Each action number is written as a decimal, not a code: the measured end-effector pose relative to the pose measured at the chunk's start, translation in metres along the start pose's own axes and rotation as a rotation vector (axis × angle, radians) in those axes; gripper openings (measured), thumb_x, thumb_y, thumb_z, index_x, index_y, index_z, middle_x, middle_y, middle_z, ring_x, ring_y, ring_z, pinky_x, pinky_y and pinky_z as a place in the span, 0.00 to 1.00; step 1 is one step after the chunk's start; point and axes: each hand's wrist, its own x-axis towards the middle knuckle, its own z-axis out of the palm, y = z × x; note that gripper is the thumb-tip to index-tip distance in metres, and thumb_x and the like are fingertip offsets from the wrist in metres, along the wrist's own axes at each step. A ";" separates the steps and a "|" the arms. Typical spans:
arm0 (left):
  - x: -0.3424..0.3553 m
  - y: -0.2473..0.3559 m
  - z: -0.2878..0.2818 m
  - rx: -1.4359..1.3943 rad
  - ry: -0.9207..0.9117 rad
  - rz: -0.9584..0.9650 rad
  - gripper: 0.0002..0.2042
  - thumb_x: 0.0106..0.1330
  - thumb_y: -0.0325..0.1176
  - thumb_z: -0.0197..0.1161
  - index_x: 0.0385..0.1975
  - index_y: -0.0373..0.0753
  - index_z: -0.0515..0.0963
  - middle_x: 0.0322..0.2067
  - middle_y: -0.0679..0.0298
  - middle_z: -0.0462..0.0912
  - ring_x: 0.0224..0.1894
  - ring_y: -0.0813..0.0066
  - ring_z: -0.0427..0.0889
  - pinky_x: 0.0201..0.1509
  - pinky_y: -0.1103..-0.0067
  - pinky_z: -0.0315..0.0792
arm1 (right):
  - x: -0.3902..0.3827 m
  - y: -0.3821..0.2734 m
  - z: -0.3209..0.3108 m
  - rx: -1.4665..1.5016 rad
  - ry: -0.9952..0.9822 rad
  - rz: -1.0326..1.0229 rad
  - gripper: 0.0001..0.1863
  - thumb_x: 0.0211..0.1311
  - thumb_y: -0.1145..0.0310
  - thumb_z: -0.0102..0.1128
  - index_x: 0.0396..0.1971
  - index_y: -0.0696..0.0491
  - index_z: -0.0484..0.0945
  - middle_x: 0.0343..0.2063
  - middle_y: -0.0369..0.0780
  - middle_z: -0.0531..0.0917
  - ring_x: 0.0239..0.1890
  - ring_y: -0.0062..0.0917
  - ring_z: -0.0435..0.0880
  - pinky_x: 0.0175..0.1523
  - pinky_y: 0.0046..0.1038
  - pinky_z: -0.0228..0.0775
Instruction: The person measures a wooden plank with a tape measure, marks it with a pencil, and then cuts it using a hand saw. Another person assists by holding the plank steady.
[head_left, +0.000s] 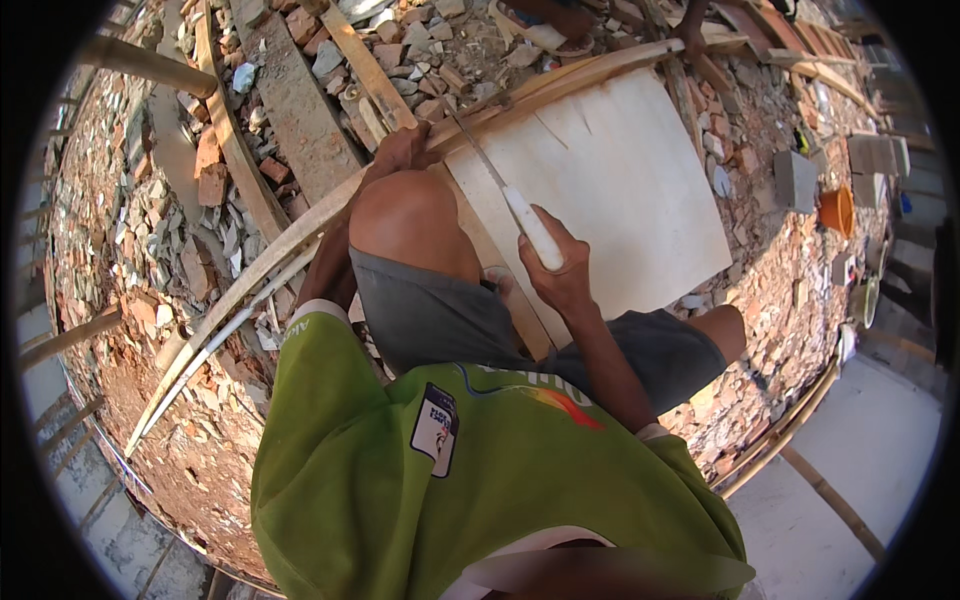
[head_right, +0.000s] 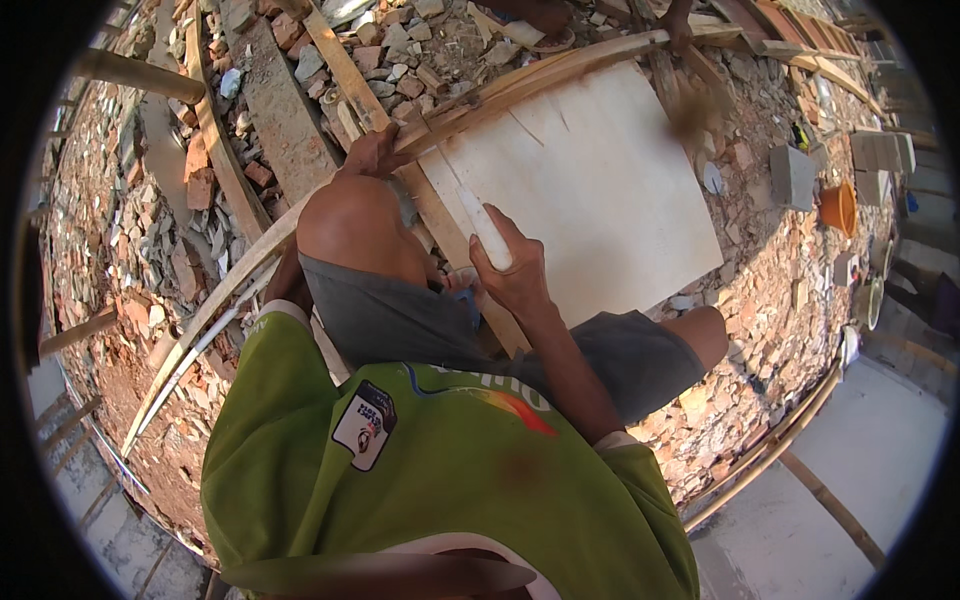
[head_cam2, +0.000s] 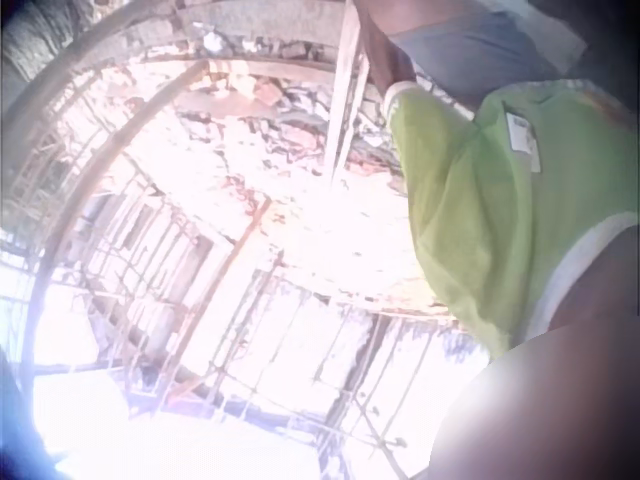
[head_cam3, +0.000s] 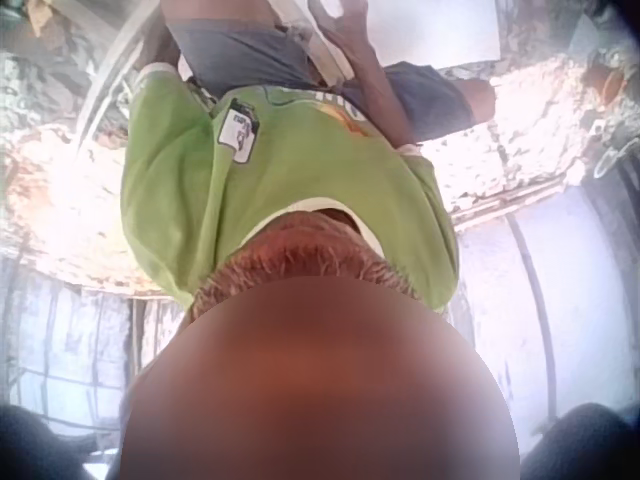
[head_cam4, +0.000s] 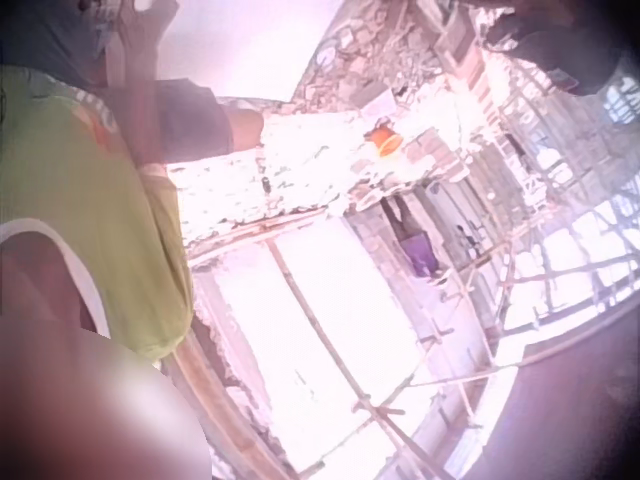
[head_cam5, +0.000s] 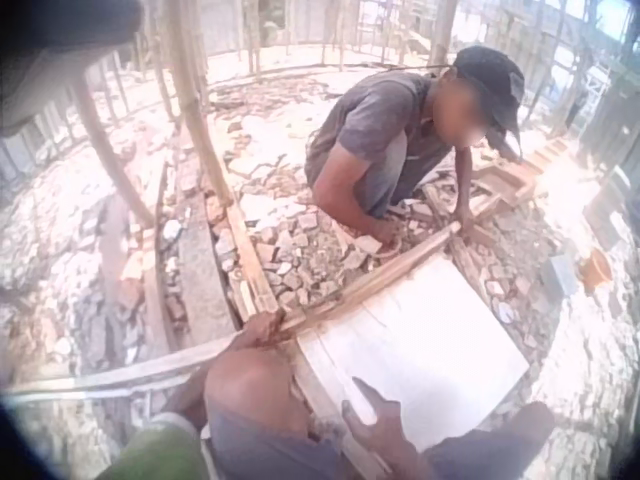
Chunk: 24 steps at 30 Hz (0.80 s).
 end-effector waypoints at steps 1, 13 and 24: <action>0.004 -0.001 0.001 -0.025 0.037 0.038 0.33 0.58 0.54 0.69 0.52 0.32 0.72 0.36 0.46 0.82 0.42 0.47 0.83 0.46 0.61 0.74 | 0.044 0.011 0.030 -0.055 -0.016 -0.094 0.20 0.61 0.73 0.65 0.53 0.61 0.78 0.32 0.45 0.86 0.27 0.21 0.79 0.36 0.22 0.73; 0.002 -0.013 0.004 -0.039 0.010 0.000 0.34 0.54 0.55 0.72 0.50 0.32 0.73 0.34 0.46 0.84 0.38 0.46 0.84 0.44 0.60 0.76 | -0.020 0.019 -0.031 0.015 -0.023 0.009 0.23 0.58 0.74 0.66 0.54 0.63 0.77 0.41 0.50 0.87 0.40 0.28 0.89 0.47 0.27 0.79; 0.004 -0.035 0.001 -0.109 -0.031 0.064 0.34 0.53 0.55 0.73 0.49 0.31 0.74 0.37 0.43 0.83 0.43 0.47 0.84 0.46 0.62 0.76 | -0.075 0.009 -0.077 -0.035 -0.098 -0.009 0.24 0.58 0.78 0.63 0.57 0.63 0.76 0.44 0.50 0.86 0.45 0.28 0.88 0.50 0.27 0.78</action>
